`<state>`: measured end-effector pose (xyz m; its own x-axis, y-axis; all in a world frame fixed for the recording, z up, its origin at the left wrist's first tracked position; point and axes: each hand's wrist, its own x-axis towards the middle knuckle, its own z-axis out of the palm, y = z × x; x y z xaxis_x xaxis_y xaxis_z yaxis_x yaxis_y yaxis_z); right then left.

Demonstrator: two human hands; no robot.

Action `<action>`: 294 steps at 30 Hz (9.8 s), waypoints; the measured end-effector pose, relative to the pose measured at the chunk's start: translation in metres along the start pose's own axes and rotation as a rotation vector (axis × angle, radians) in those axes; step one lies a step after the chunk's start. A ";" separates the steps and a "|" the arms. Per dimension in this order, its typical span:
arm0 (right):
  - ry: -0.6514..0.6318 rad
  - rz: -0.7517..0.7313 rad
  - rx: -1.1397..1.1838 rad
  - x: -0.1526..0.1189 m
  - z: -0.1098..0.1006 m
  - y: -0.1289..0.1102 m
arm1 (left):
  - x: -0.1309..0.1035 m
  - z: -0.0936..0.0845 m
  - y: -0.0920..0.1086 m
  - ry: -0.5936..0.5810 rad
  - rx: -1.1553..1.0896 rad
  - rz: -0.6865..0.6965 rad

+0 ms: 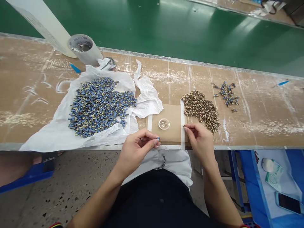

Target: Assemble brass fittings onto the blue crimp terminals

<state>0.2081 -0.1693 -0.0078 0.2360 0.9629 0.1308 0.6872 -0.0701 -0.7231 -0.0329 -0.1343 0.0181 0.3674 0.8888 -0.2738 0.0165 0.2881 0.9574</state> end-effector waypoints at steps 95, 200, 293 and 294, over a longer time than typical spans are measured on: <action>-0.124 -0.244 0.273 0.005 0.024 -0.071 | 0.017 -0.020 -0.018 -0.233 0.230 0.078; -0.341 0.195 0.840 -0.026 0.017 -0.063 | 0.005 0.006 0.009 -0.070 0.707 0.619; -0.534 -0.338 0.835 -0.109 -0.011 -0.081 | -0.114 0.028 0.030 -0.347 0.663 0.542; -0.521 -0.320 0.893 -0.109 -0.010 -0.084 | -0.114 0.027 0.032 -0.353 0.625 0.525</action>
<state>0.1315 -0.2711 0.0451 -0.3315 0.9099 0.2494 -0.1334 0.2165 -0.9671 -0.0487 -0.2359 0.0827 0.7338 0.6602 0.1601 0.2318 -0.4649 0.8545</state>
